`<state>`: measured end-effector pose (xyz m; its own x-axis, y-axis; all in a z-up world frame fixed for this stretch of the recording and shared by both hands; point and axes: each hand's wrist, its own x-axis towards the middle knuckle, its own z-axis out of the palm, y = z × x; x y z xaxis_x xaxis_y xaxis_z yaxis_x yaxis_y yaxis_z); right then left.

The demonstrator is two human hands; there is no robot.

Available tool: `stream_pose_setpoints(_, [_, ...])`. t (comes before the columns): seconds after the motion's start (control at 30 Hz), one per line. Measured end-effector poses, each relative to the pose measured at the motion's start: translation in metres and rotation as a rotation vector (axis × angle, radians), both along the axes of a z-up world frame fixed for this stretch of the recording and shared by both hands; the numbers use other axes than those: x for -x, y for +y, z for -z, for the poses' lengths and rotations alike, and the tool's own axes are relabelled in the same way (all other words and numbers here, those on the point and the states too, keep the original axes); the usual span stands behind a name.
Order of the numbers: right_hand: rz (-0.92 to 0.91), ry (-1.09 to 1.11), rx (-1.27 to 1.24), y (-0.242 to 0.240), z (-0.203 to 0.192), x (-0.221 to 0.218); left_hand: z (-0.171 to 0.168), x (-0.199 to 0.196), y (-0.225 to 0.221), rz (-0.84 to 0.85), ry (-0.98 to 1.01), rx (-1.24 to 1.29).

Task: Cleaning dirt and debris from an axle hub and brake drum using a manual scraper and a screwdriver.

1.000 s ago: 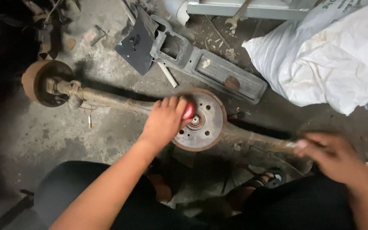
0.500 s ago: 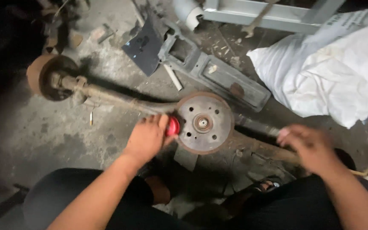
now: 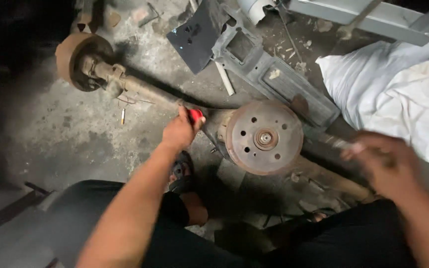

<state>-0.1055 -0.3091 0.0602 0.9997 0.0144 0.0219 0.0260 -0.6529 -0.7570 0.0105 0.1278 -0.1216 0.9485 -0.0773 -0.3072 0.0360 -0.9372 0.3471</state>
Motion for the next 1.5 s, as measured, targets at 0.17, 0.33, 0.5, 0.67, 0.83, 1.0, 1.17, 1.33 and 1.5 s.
stream_pose_setpoints(0.17, [-0.151,0.029,-0.051,0.040,-0.024,-0.040,0.084,0.001,-0.004,-0.022,0.061,0.098])
stream_pose_setpoints(0.33, [-0.209,0.253,0.276,0.115,-0.087,-0.106,0.110,-0.003,-0.022,0.228,-0.233,-0.090])
stream_pose_setpoints(0.5, [-0.185,0.391,0.518,0.193,-0.097,-0.147,0.114,-0.015,-0.023,0.463,-0.354,-0.249])
stream_pose_setpoints(0.67, [-0.237,0.556,0.684,0.210,-0.080,-0.173,0.064,-0.022,-0.029,0.440,-0.068,-0.262])
stream_pose_setpoints(0.83, [-0.353,0.603,0.788,0.219,-0.066,-0.181,0.103,-0.022,-0.025,0.365,-0.295,-0.259])
stream_pose_setpoints(1.0, [-0.371,0.683,0.762,0.228,-0.059,-0.181,0.090,-0.020,-0.019,0.553,-0.173,-0.125])
stream_pose_setpoints(1.17, [-0.343,0.587,0.737,0.215,-0.044,-0.178,0.108,-0.021,-0.033,0.462,-0.266,-0.316])
stream_pose_setpoints(1.33, [-0.323,0.461,0.752,0.200,-0.035,-0.176,0.093,-0.025,-0.045,0.325,-0.233,-0.277])
stream_pose_setpoints(1.5, [-0.267,0.378,0.840,0.193,-0.042,-0.168,0.090,-0.036,-0.049,0.328,-0.226,-0.233])
